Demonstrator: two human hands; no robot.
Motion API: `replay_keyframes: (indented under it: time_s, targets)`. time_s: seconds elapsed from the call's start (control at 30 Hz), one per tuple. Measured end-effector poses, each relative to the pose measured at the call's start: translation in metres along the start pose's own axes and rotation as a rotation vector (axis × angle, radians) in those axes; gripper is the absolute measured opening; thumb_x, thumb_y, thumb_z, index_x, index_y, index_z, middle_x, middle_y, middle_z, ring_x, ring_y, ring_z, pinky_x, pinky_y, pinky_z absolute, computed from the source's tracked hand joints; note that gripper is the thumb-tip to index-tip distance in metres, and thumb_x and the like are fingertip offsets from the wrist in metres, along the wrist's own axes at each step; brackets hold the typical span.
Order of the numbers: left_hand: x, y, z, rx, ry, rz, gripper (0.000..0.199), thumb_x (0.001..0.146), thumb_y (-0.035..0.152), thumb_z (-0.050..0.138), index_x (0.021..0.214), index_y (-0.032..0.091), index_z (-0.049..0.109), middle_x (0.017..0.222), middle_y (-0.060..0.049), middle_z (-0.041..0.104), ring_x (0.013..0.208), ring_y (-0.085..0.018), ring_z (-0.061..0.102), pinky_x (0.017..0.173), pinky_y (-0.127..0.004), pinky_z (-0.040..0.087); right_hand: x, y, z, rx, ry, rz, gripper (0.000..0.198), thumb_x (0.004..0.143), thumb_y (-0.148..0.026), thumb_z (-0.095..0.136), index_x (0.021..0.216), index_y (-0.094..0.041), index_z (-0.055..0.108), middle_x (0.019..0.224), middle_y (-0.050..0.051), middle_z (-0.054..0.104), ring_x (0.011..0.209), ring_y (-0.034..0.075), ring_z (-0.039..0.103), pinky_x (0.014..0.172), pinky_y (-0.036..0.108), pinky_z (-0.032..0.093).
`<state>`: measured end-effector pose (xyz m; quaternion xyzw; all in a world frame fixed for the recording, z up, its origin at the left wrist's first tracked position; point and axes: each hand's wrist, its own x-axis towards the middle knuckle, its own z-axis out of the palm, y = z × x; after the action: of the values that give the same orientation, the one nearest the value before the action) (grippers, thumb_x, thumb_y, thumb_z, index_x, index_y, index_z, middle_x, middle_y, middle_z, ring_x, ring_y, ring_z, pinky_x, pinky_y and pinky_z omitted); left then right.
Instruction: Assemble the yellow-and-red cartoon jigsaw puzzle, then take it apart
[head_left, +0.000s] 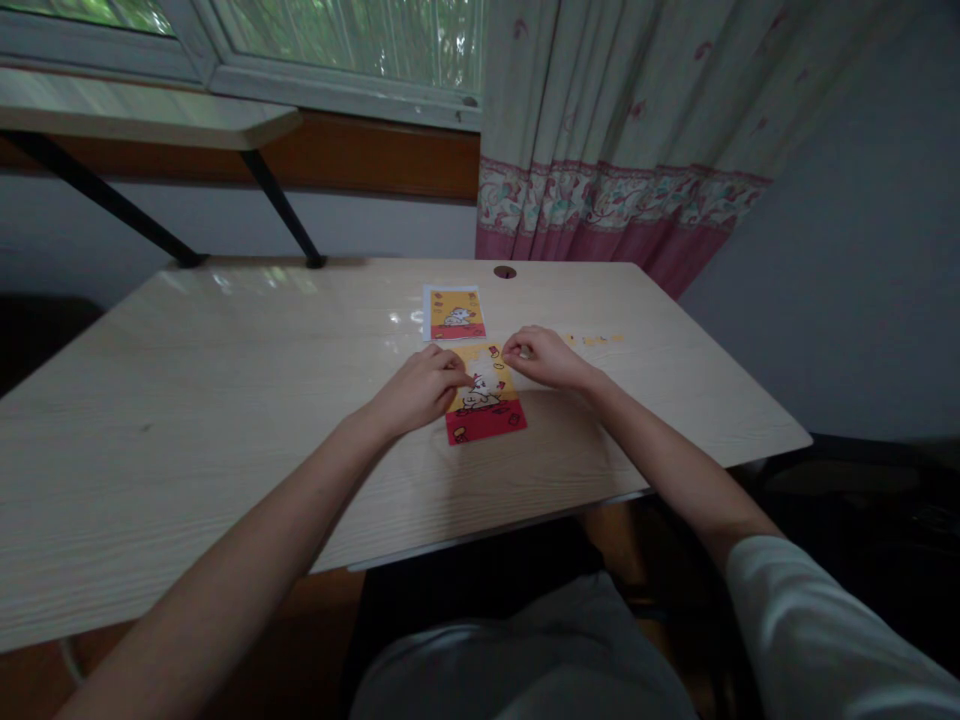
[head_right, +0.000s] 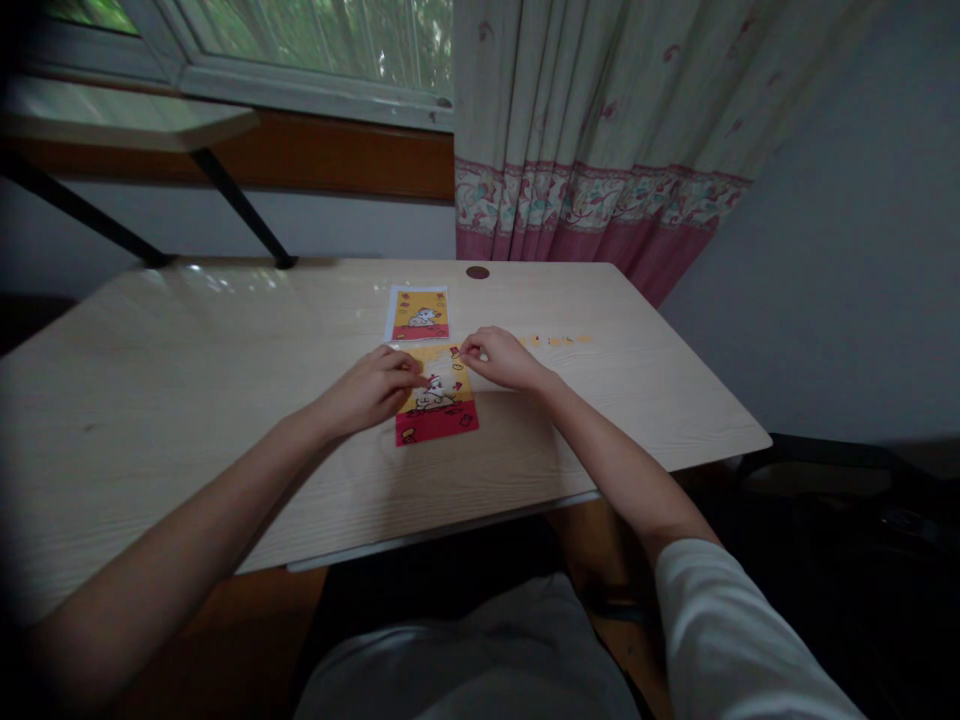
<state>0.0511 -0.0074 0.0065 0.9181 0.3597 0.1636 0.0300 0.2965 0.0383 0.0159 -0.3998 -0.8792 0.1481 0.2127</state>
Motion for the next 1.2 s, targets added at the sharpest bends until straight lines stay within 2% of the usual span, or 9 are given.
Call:
replay_keyframes:
  time_s: [0.27, 0.7, 0.93, 1.2]
  targets:
    - [0.001, 0.000, 0.007, 0.023, 0.002, -0.011, 0.035, 0.087, 0.013, 0.044, 0.107, 0.022, 0.071, 0.102, -0.009, 0.062, 0.096, -0.023, 0.051, 0.086, -0.039, 0.044, -0.001, 0.009, -0.008, -0.024, 0.043, 0.025, 0.015, 0.083, -0.023, 0.056, 0.084, -0.015, 0.069, 0.081, 0.005, 0.065, 0.078, 0.015, 0.056, 0.074, 0.027, 0.039]
    - [-0.004, -0.008, -0.006, -0.005, 0.054, -0.050, 0.036, 0.081, 0.010, 0.045, 0.099, 0.021, 0.074, 0.102, -0.010, 0.062, 0.097, -0.024, 0.052, 0.088, -0.042, 0.043, -0.009, 0.035, -0.033, -0.094, 0.096, 0.098, 0.015, 0.080, -0.020, 0.056, 0.081, -0.015, 0.069, 0.078, 0.006, 0.065, 0.074, 0.016, 0.056, 0.072, 0.028, 0.040]
    - [-0.002, -0.002, 0.001, -0.015, -0.002, -0.007, 0.034, 0.088, 0.015, 0.043, 0.104, 0.023, 0.072, 0.099, -0.010, 0.061, 0.095, -0.022, 0.052, 0.086, -0.039, 0.044, -0.015, 0.048, -0.046, -0.106, 0.073, 0.147, 0.016, 0.078, -0.020, 0.056, 0.081, -0.014, 0.070, 0.076, 0.006, 0.065, 0.069, 0.016, 0.055, 0.067, 0.028, 0.040]
    - [0.000, 0.002, 0.003, 0.016, 0.009, -0.009, 0.032, 0.087, 0.013, 0.044, 0.103, 0.019, 0.071, 0.101, -0.011, 0.062, 0.096, -0.023, 0.051, 0.086, -0.040, 0.044, -0.019, 0.055, -0.053, -0.073, 0.012, 0.211, 0.020, 0.078, -0.024, 0.055, 0.082, -0.013, 0.070, 0.074, 0.005, 0.065, 0.063, 0.013, 0.052, 0.062, 0.025, 0.037]
